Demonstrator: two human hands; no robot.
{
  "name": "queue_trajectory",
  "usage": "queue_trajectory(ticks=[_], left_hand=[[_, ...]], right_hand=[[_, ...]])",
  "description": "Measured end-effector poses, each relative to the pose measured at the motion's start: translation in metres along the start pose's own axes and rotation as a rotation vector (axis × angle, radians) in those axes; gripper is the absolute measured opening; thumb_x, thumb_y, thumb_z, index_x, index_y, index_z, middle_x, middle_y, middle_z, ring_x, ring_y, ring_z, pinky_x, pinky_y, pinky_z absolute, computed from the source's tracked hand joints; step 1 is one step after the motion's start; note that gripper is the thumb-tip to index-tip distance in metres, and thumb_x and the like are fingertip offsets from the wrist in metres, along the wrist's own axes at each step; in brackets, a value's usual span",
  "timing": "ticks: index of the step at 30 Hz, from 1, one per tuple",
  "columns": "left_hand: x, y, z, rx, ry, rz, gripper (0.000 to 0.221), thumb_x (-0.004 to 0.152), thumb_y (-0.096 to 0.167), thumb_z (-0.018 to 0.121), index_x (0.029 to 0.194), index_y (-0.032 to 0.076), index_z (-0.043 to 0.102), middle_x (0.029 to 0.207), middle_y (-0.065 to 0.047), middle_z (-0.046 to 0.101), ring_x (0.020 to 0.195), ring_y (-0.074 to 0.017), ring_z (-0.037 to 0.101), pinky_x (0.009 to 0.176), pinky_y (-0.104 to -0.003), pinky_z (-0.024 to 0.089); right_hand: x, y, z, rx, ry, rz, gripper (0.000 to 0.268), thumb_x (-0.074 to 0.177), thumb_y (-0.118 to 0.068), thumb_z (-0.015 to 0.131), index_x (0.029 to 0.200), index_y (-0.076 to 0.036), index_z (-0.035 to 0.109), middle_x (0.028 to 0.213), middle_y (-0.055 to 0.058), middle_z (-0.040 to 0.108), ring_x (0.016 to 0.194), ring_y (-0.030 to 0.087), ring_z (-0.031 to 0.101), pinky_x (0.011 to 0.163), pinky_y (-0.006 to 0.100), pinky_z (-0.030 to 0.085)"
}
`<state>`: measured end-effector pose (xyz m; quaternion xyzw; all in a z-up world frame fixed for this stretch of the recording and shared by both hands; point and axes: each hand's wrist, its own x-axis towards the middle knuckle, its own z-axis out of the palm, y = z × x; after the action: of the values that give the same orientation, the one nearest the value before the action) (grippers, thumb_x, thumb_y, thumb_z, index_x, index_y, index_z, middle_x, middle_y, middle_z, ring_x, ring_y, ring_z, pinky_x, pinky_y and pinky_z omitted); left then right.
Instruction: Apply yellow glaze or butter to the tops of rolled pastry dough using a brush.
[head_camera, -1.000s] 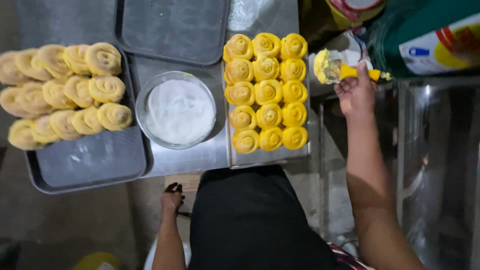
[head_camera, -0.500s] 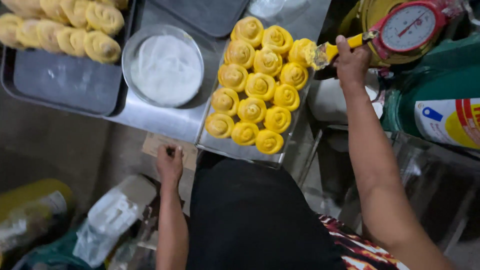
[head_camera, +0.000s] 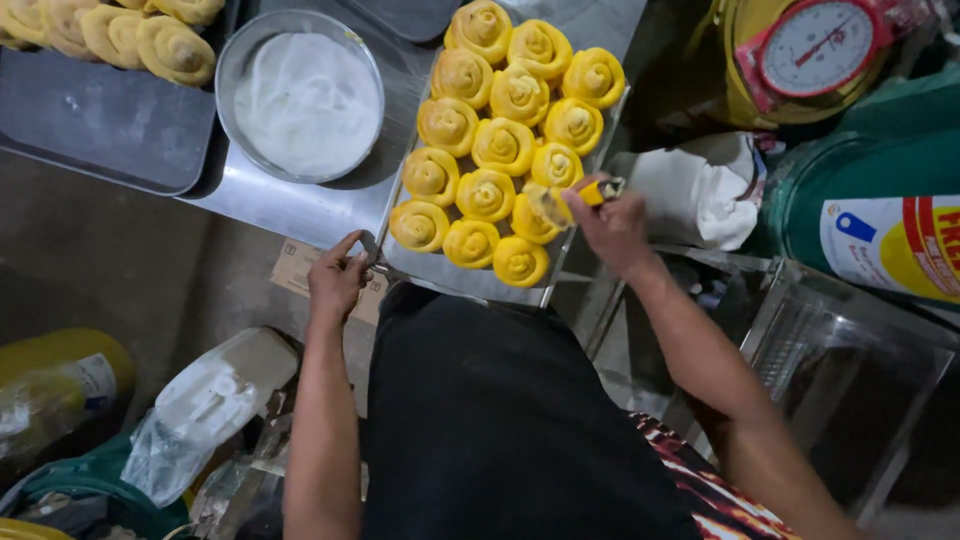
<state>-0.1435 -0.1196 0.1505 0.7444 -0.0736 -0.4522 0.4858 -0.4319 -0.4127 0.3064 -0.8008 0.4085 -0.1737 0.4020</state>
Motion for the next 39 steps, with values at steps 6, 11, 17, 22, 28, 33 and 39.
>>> queue_trajectory(ticks=[6, 11, 17, 22, 28, 33, 39], left_hand=[[-0.005, 0.009, 0.005, 0.173, 0.075, 0.101, 0.049, 0.089, 0.005, 0.075, 0.136, 0.019, 0.07, 0.071, -0.004, 0.064, 0.059, -0.0085, 0.062, 0.057, -0.028, 0.052], [-0.004, 0.007, 0.005, 0.336, 0.113, 0.157, 0.052, 0.089, 0.008, 0.075, 0.137, 0.025, 0.068, 0.075, -0.009, 0.069, 0.064, -0.0161, 0.066, 0.063, -0.034, 0.054], [-0.011, 0.012, 0.012, 0.636, 0.211, 0.216, 0.052, 0.09, 0.02, 0.077, 0.138, 0.036, 0.065, 0.094, -0.02, 0.072, 0.086, -0.0388, 0.069, 0.074, -0.05, 0.052], [-0.017, 0.023, 0.018, 0.73, 0.191, 0.051, 0.051, 0.094, 0.025, 0.072, 0.141, 0.043, 0.061, 0.096, -0.022, 0.071, 0.09, -0.042, 0.068, 0.078, -0.053, 0.052], [-0.018, 0.022, 0.016, 0.624, 0.195, 0.106, 0.051, 0.095, 0.02, 0.072, 0.141, 0.04, 0.062, 0.094, -0.023, 0.071, 0.088, -0.0429, 0.068, 0.077, -0.053, 0.051], [-0.015, 0.012, 0.014, 0.559, 0.182, 0.155, 0.052, 0.096, 0.017, 0.072, 0.143, 0.038, 0.062, 0.095, -0.025, 0.069, 0.088, -0.0427, 0.068, 0.078, -0.052, 0.052], [-0.018, 0.008, 0.017, 0.547, 0.21, 0.224, 0.057, 0.091, 0.017, 0.078, 0.143, 0.034, 0.062, 0.095, -0.025, 0.07, 0.088, -0.0428, 0.068, 0.078, -0.05, 0.051]], right_hand=[[-0.015, 0.016, 0.004, 0.165, -0.066, 0.065, 0.017, 0.099, -0.021, 0.074, 0.095, -0.004, 0.071, 0.079, 0.006, 0.071, 0.071, 0.008, 0.064, 0.066, 0.029, 0.053], [0.017, 0.022, -0.017, -0.014, -0.109, -0.109, 0.018, 0.101, -0.019, 0.074, 0.099, -0.002, 0.071, 0.088, 0.006, 0.074, 0.08, 0.011, 0.069, 0.073, 0.031, 0.055], [0.057, 0.044, -0.022, -0.026, -0.055, -0.11, 0.018, 0.103, -0.019, 0.076, 0.102, -0.002, 0.072, 0.09, 0.006, 0.074, 0.08, 0.013, 0.068, 0.073, 0.033, 0.055], [0.067, 0.014, -0.027, -0.287, 0.185, -0.495, 0.02, 0.105, -0.016, 0.081, 0.11, 0.001, 0.071, 0.104, 0.012, 0.073, 0.096, 0.023, 0.071, 0.082, 0.038, 0.057], [0.023, -0.019, -0.003, -0.225, 0.007, -0.417, 0.016, 0.102, -0.014, 0.079, 0.101, -0.001, 0.069, 0.093, 0.014, 0.071, 0.086, 0.027, 0.072, 0.077, 0.038, 0.056], [-0.022, -0.028, 0.012, -0.1, -0.101, -0.176, 0.015, 0.101, -0.019, 0.076, 0.099, -0.005, 0.07, 0.082, 0.008, 0.073, 0.072, 0.02, 0.072, 0.067, 0.034, 0.055], [-0.012, -0.015, -0.006, -0.411, -0.095, -0.281, 0.02, 0.1, -0.022, 0.084, 0.098, -0.005, 0.072, 0.084, 0.014, 0.072, 0.075, 0.03, 0.071, 0.065, 0.039, 0.054]])
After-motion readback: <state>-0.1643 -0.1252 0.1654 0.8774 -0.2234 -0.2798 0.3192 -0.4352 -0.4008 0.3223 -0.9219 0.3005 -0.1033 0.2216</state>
